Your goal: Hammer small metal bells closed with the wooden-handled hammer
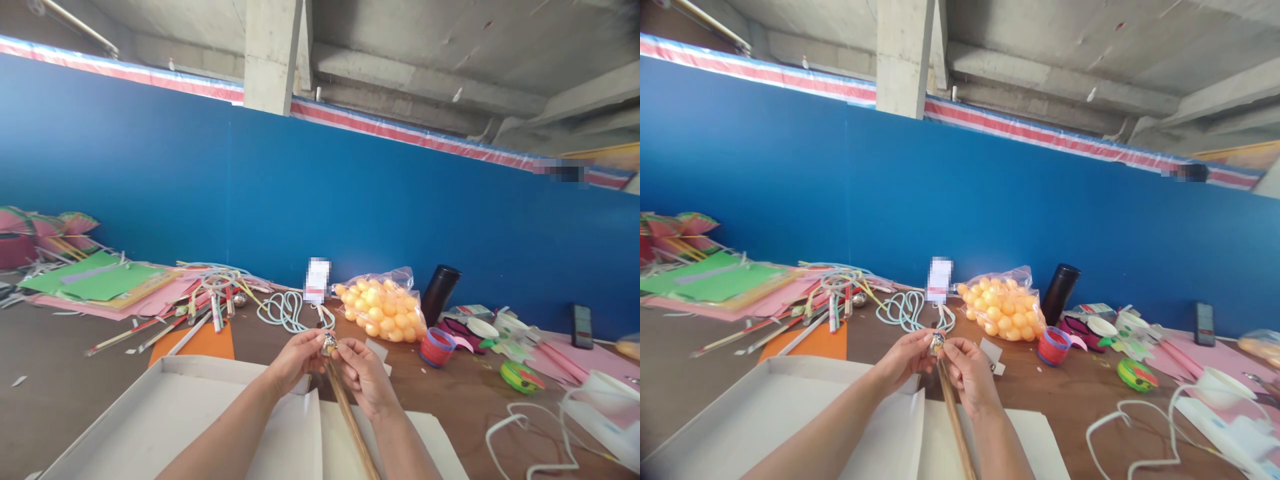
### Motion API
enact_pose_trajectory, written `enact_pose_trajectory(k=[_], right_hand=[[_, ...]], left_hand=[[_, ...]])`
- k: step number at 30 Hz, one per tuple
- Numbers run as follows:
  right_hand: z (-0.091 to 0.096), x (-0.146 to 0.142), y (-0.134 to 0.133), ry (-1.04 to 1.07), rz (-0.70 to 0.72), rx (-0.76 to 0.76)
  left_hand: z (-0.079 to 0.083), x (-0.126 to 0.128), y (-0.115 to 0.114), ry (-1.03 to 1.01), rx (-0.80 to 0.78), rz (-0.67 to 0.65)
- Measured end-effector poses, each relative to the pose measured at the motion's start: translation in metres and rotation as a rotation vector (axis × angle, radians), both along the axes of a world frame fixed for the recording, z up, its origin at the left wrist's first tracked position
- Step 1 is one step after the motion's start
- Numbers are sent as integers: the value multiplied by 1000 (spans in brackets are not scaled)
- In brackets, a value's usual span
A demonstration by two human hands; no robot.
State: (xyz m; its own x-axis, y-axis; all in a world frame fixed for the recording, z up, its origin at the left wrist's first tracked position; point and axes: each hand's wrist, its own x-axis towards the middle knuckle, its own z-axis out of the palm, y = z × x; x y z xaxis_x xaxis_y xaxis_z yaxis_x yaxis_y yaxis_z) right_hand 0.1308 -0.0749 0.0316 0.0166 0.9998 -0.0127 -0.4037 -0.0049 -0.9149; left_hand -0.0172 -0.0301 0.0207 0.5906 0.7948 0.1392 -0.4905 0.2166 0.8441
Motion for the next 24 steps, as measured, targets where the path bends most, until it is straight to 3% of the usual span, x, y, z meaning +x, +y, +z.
enact_pose_trajectory(k=[24], right_hand=[[-2,1,0,-38,-10,20]], left_hand=[[1,1,0,2,-6,10]])
